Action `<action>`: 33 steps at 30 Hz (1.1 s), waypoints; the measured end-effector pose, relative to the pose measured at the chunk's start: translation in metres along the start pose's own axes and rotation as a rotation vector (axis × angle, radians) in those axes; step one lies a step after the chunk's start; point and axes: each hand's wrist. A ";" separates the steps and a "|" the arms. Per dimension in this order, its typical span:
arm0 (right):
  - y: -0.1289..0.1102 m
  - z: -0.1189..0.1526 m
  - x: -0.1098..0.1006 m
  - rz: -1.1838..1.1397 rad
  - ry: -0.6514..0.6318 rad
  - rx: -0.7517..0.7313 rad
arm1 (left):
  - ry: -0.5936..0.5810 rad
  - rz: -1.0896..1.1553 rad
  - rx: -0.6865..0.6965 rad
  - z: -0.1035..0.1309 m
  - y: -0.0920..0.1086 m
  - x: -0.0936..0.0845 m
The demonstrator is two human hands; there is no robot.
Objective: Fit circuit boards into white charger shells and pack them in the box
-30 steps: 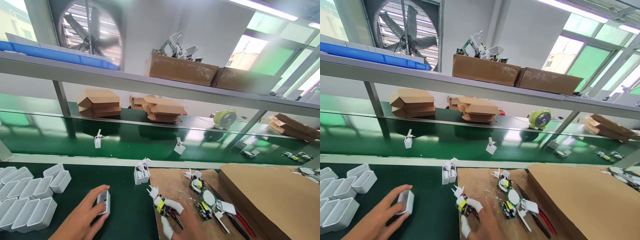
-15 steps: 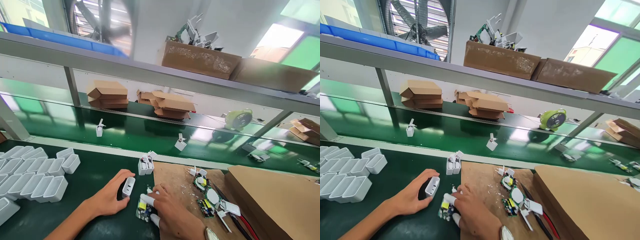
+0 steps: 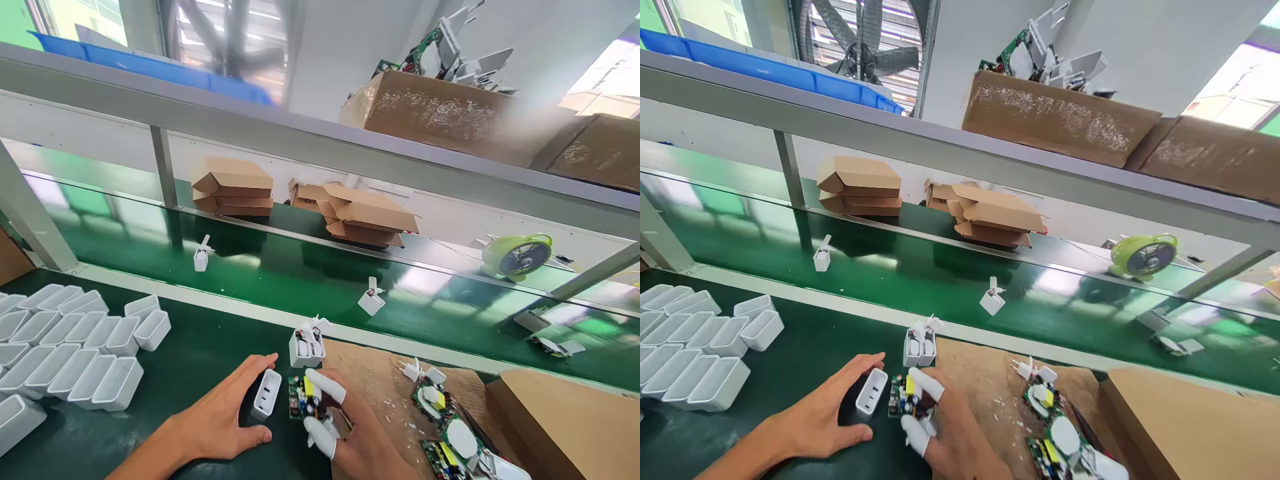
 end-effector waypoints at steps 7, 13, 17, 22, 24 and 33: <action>0.013 -0.002 0.030 -0.249 0.076 0.132 | 0.132 -0.004 0.036 -0.005 -0.013 0.014; 0.016 0.000 0.030 0.020 0.307 -0.092 | 0.104 -0.071 0.053 -0.006 -0.015 0.004; 0.005 -0.007 0.021 0.100 0.347 -0.182 | 0.220 -0.161 0.037 -0.006 -0.018 -0.010; 0.005 -0.003 0.026 0.124 0.366 -0.191 | 0.215 -0.127 -0.029 -0.006 -0.018 -0.002; 0.006 0.001 0.029 0.131 0.376 -0.188 | 0.278 -0.133 -0.080 -0.008 -0.017 0.010; -0.008 0.001 0.035 0.265 0.300 -0.302 | 0.207 -0.050 0.119 -0.005 -0.017 0.030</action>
Point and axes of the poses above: each hand's wrist, its own z-axis away from the middle knuckle, its own x-axis out of the palm, y = z × x, and after that the axes turned 4 degrees about y, right-handed
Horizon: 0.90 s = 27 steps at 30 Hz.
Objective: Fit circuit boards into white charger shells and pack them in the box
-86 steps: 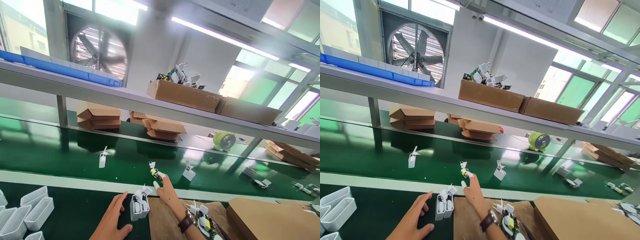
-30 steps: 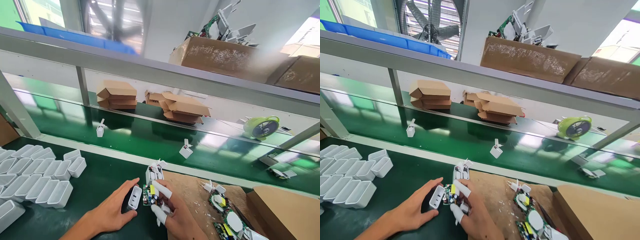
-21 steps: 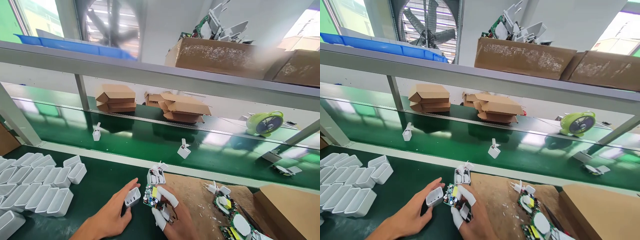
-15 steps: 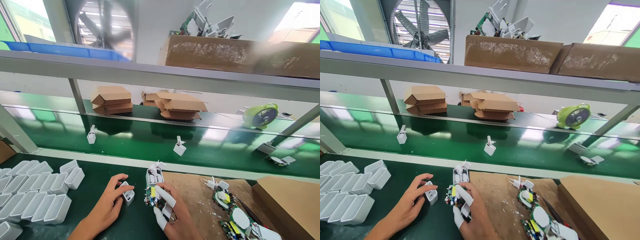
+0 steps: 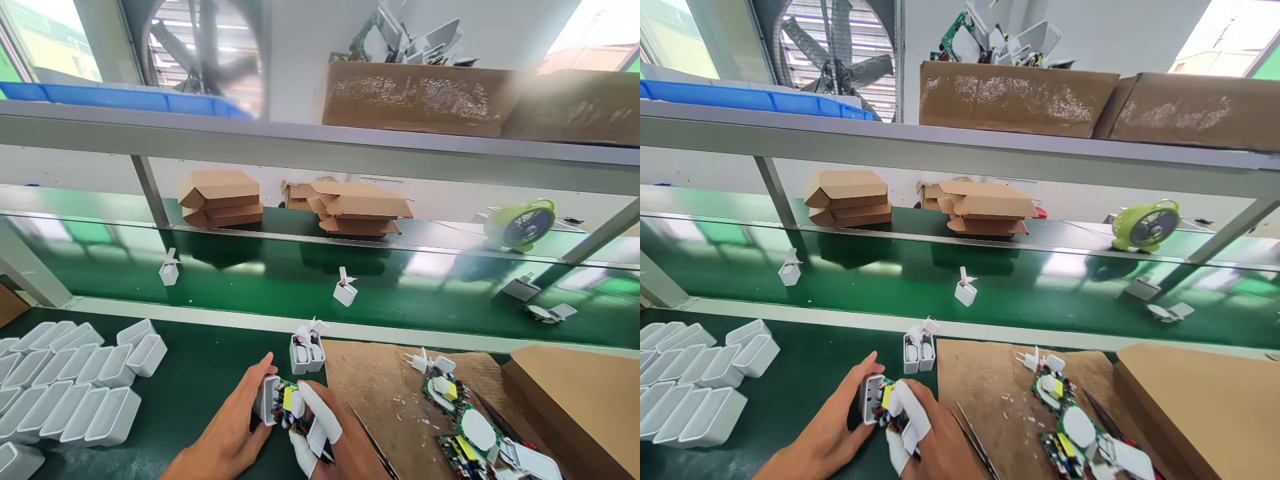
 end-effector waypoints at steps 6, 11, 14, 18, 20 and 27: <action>-0.003 -0.003 0.001 0.066 -0.068 -0.023 | -0.044 0.008 0.017 -0.002 0.002 -0.002; 0.001 0.000 0.004 0.134 -0.066 -0.007 | -0.048 0.018 0.024 -0.003 0.001 -0.001; 0.001 0.000 0.003 0.154 -0.082 -0.006 | -0.059 0.018 0.026 -0.003 0.002 -0.001; -0.001 -0.001 0.003 0.150 -0.081 -0.002 | -0.081 0.021 0.022 -0.003 0.002 -0.002; -0.001 -0.003 0.004 0.135 -0.075 0.000 | -0.082 0.021 0.027 -0.004 0.003 -0.002; 0.000 0.000 0.006 0.107 -0.090 0.069 | -0.067 0.030 0.030 -0.004 0.007 -0.005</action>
Point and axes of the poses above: each hand's wrist, its own z-axis away from the middle knuckle, its own x-axis out of the palm, y = z × x, and after that the axes turned 4 degrees about y, right-handed
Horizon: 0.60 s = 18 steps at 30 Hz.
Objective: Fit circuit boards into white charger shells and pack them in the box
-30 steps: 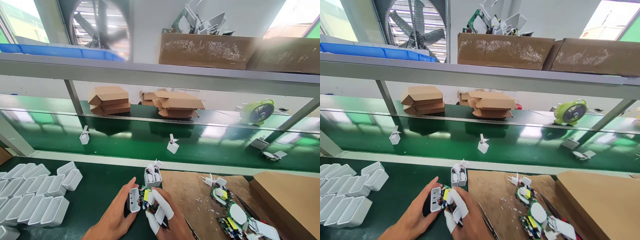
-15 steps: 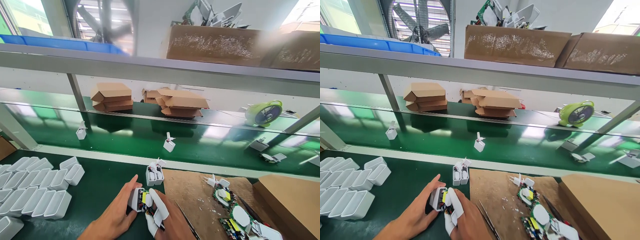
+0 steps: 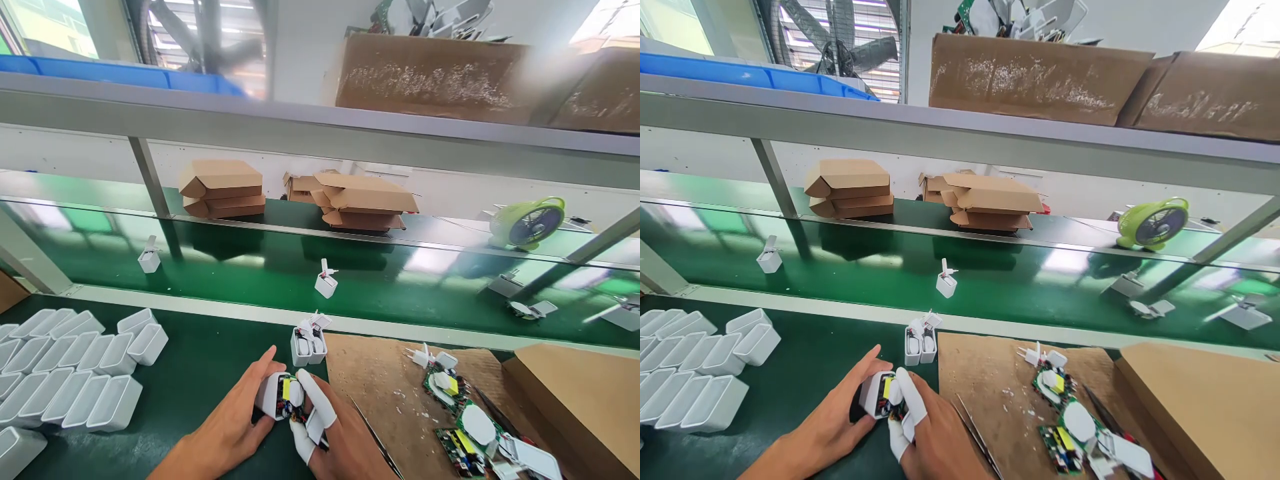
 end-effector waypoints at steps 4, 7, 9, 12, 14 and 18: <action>-0.001 0.001 0.002 -0.080 -0.044 0.055 | -0.005 0.012 -0.027 0.001 0.001 -0.001; -0.002 0.000 0.001 -0.079 -0.053 0.041 | -0.003 0.018 -0.025 0.001 0.001 -0.001; -0.003 0.000 -0.001 -0.056 -0.049 0.021 | 0.002 0.019 -0.024 0.002 0.001 0.000; -0.003 -0.001 -0.002 -0.014 -0.017 -0.022 | 0.009 0.015 -0.023 0.003 -0.001 0.000; -0.003 0.000 -0.002 -0.003 -0.024 -0.020 | 0.009 0.011 -0.022 0.004 -0.003 0.001; -0.001 0.002 0.000 -0.031 -0.102 0.019 | 0.008 -0.020 0.018 0.004 -0.001 0.003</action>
Point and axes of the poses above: each hand's wrist, its own z-axis away from the middle knuckle, its own x-axis out of the palm, y = z × x, and after that the axes turned 4 degrees about y, right-handed
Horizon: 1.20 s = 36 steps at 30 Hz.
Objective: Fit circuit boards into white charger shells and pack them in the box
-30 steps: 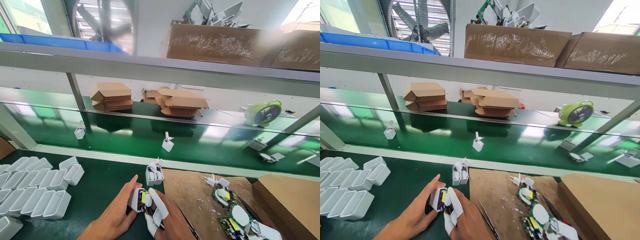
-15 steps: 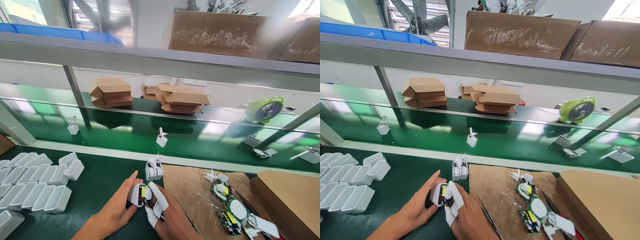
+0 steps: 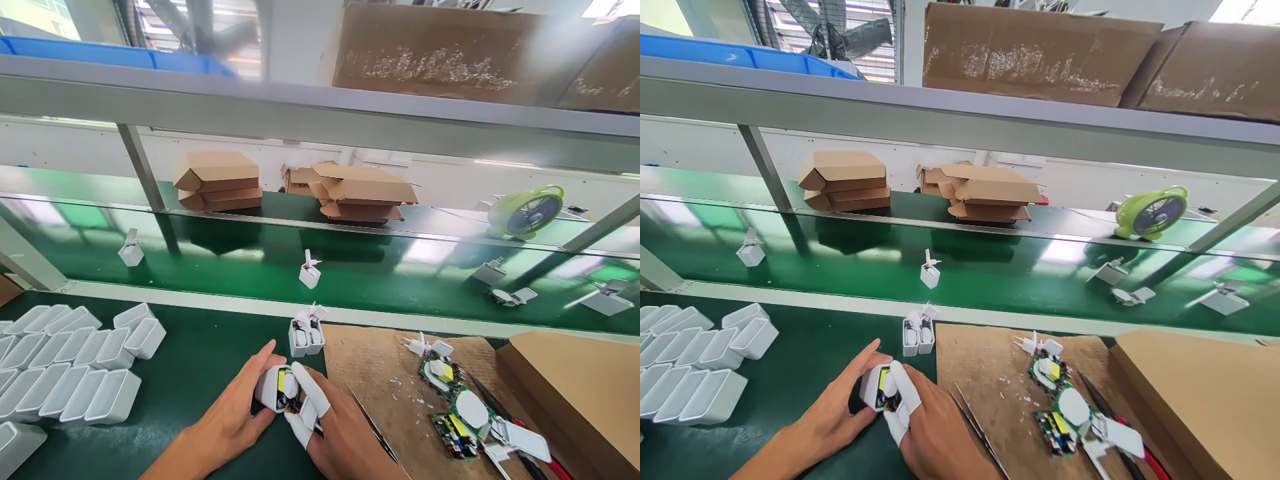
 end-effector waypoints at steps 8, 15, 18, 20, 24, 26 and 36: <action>0.009 0.000 -0.015 -0.138 0.004 -0.015 | -0.157 0.164 0.002 -0.003 0.008 0.001; 0.027 0.008 0.005 -0.130 -0.030 -0.055 | -0.062 0.350 -0.218 -0.015 0.018 -0.019; 0.025 0.003 0.010 -0.144 -0.013 -0.068 | -0.118 0.380 -0.227 -0.019 0.024 -0.037; 0.021 -0.003 0.010 -0.170 -0.012 -0.008 | -0.141 0.446 -0.205 -0.021 0.026 -0.045; 0.015 -0.008 0.011 -0.229 0.021 0.033 | -0.091 0.606 -0.220 -0.025 0.027 -0.047; 0.016 -0.005 0.014 -0.248 0.049 -0.008 | -0.044 0.593 -0.270 -0.029 0.029 -0.043; 0.020 0.014 0.020 0.125 0.014 -0.076 | 0.175 0.139 -0.440 -0.054 0.054 -0.019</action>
Point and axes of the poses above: each hand's wrist, its own z-axis away from the middle knuckle, its own x-axis out of the palm, y = z × x, and after that the axes turned 4 degrees about y, right-handed
